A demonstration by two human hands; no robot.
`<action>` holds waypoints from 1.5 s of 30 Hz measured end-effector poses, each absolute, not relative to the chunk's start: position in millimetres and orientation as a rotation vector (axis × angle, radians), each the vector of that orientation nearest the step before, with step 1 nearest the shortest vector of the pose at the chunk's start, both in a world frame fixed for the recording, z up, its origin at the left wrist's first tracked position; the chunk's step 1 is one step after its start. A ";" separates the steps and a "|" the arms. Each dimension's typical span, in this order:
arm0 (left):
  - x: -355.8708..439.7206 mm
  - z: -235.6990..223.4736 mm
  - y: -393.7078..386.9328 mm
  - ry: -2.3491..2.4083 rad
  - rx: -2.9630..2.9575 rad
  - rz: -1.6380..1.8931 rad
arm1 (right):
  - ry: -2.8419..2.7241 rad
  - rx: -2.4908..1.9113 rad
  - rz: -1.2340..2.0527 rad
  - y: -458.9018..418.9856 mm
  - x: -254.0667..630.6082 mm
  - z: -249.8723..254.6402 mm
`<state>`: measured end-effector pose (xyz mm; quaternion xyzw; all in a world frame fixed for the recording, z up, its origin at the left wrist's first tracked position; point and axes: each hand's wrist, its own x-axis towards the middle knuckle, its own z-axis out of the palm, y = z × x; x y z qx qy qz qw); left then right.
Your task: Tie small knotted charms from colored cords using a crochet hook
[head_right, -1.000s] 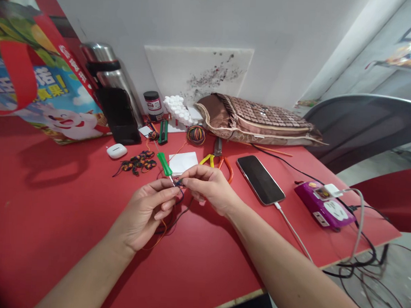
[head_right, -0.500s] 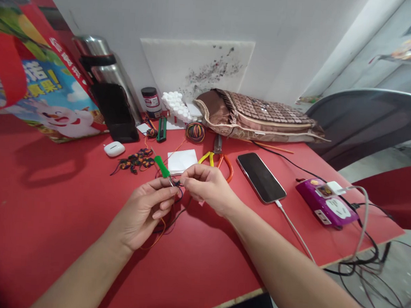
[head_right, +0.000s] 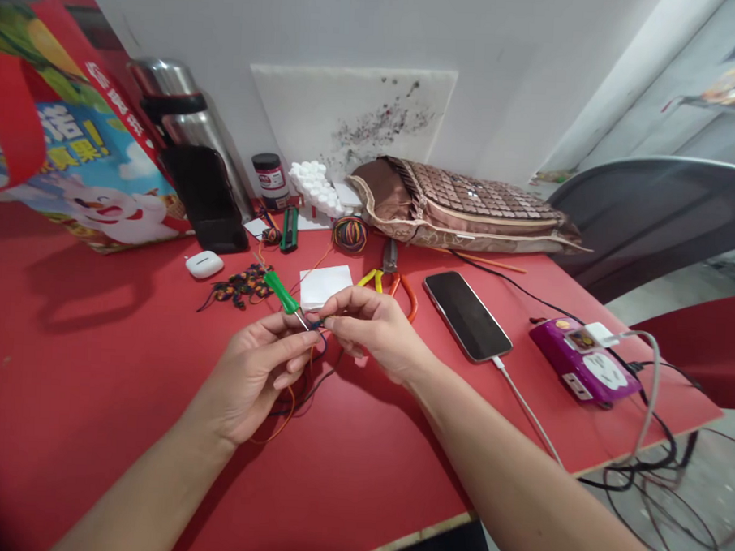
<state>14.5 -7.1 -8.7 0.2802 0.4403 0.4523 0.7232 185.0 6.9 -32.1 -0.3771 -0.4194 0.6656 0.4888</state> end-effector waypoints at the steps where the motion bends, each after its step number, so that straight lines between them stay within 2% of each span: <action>1: 14.5 -8.9 -7.0 0.972 0.621 1.001 | -1.012 -0.909 1.622 6.8 184.9 -31.9; 30: 13.6 -7.7 -3.5 0.890 0.545 1.003 | -1.002 -0.906 1.568 7.6 182.9 -31.8; 37: 11.9 -9.0 -2.1 0.867 0.497 1.023 | -0.885 -0.878 1.714 6.6 184.5 -25.8; 45: 8.4 -8.3 -1.2 0.797 0.478 1.022 | -0.839 -0.841 1.733 7.0 182.4 -27.1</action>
